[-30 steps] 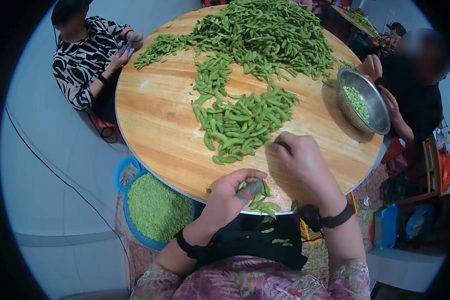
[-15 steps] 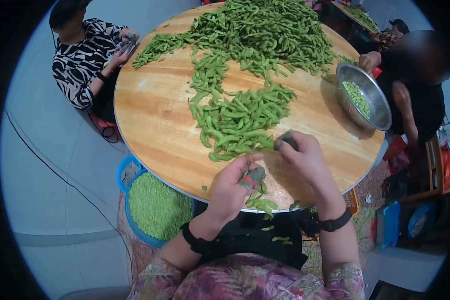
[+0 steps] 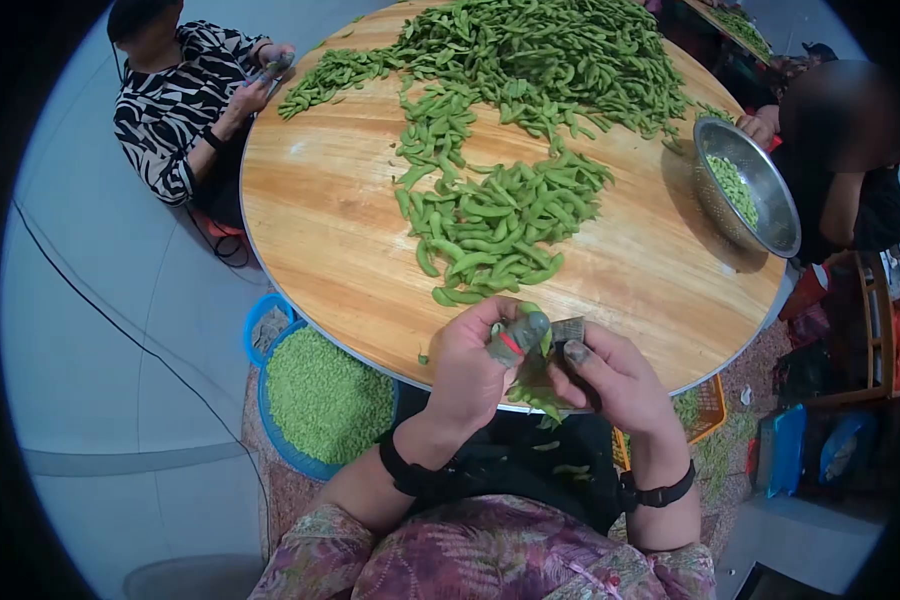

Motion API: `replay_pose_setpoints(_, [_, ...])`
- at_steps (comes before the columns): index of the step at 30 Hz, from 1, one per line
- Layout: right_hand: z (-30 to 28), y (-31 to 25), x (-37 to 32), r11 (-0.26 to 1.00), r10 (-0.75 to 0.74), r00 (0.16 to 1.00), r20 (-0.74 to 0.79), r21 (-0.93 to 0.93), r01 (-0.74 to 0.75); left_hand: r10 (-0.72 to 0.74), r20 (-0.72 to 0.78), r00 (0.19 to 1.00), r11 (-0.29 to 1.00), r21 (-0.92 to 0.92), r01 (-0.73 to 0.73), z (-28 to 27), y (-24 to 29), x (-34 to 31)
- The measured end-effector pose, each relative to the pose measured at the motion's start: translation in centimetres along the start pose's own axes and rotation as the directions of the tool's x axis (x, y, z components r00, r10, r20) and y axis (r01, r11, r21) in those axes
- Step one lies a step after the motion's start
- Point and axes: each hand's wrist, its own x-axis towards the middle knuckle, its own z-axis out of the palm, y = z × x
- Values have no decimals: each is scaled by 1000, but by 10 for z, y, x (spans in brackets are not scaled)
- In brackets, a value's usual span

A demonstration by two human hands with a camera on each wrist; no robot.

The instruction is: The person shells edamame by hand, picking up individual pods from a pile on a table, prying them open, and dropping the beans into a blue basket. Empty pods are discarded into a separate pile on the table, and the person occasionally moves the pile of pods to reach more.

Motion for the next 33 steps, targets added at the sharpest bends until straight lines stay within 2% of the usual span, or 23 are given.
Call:
replay_pose_setpoints(5, [0, 7, 4, 999, 27, 999, 33, 35, -28, 71, -39, 997, 988, 142, -65, 1, 0, -4])
replay_pose_setpoints(7, [6, 10, 4, 985, -3, 1000, 21, 173, 0, 74, -71, 995, 982, 177, -61, 1, 0, -6])
replay_pose_setpoints(10, [6, 12, 3, 965, 22, 999, 34, 261, -30, 105, -42, 994, 969, 231, -92, -3, -3, -8])
replay_pose_setpoints(12, [3, 19, 6, 968, 42, 999, 28, 246, -47, 121, -46, 992, 968, 229, -107, -2, -4, -9])
replay_pose_setpoints(14, [1, 19, 7, 971, 60, 998, 20, 229, -63, 89, -18, 996, 957, 278, -80, -4, -2, -7])
replay_pose_setpoints(15, [2, 17, 5, 935, 94, 995, 41, 339, -102, 56, 6, 998, 943, 328, -55, -6, 0, -6])
replay_pose_setpoints(16, [2, 16, 5, 885, 124, 990, 67, 443, -141, 57, 6, 998, 943, 329, -56, -9, 4, -4])
replay_pose_setpoints(18, [1, 17, 1, 844, 129, 983, 128, 506, -177, -138, 254, 957, 990, 49, 130, -15, 11, -2])
replay_pose_setpoints(19, [1, 18, 1, 798, 128, 974, 186, 563, -212, -135, 254, 958, 991, 50, 127, -14, 13, -1])
replay_pose_setpoints(21, [4, 14, 1, 811, 126, 980, 155, 552, -192, -191, 217, 957, 981, 60, 183, -9, 17, 0])
replay_pose_setpoints(22, [3, 13, 2, 932, 76, 997, 25, 353, -80, -187, 223, 957, 982, 62, 178, -5, 16, 0])
replay_pose_setpoints(23, [4, 13, 3, 992, 0, 996, -91, 123, 11, -73, 163, 984, 945, 326, 17, 0, 12, -1])
replay_pose_setpoints(24, [9, 6, 1, 985, -56, 974, -219, -174, 17, 55, 135, 989, 812, 570, -123, 2, 10, -2])
replay_pose_setpoints(25, [10, 11, 4, 985, -56, 974, -217, -173, 18, 56, 134, 989, 812, 571, -123, 1, 10, -1])
replay_pose_setpoints(27, [9, 24, 10, 871, -367, 894, -258, -433, 232, 66, 117, 991, 825, 552, -120, 1, 11, 2])
replay_pose_setpoints(28, [7, 22, 8, 874, -362, 895, -259, -430, 228, 62, 113, 992, 825, 553, -115, 0, 11, 1])
replay_pose_setpoints(29, [2, 13, 7, 960, -166, 948, -272, -264, 93, 31, 127, 991, 800, 592, -101, 0, 14, 1])
replay_pose_setpoints(30, [-1, 8, 6, 994, 38, 968, -249, -91, -62, -4, 138, 990, 772, 630, -85, -1, 15, 1])
replay_pose_setpoints(33, [-7, 16, 8, 996, 50, 969, -244, -63, -67, -17, 199, 980, 719, 683, -126, -12, 12, 8])
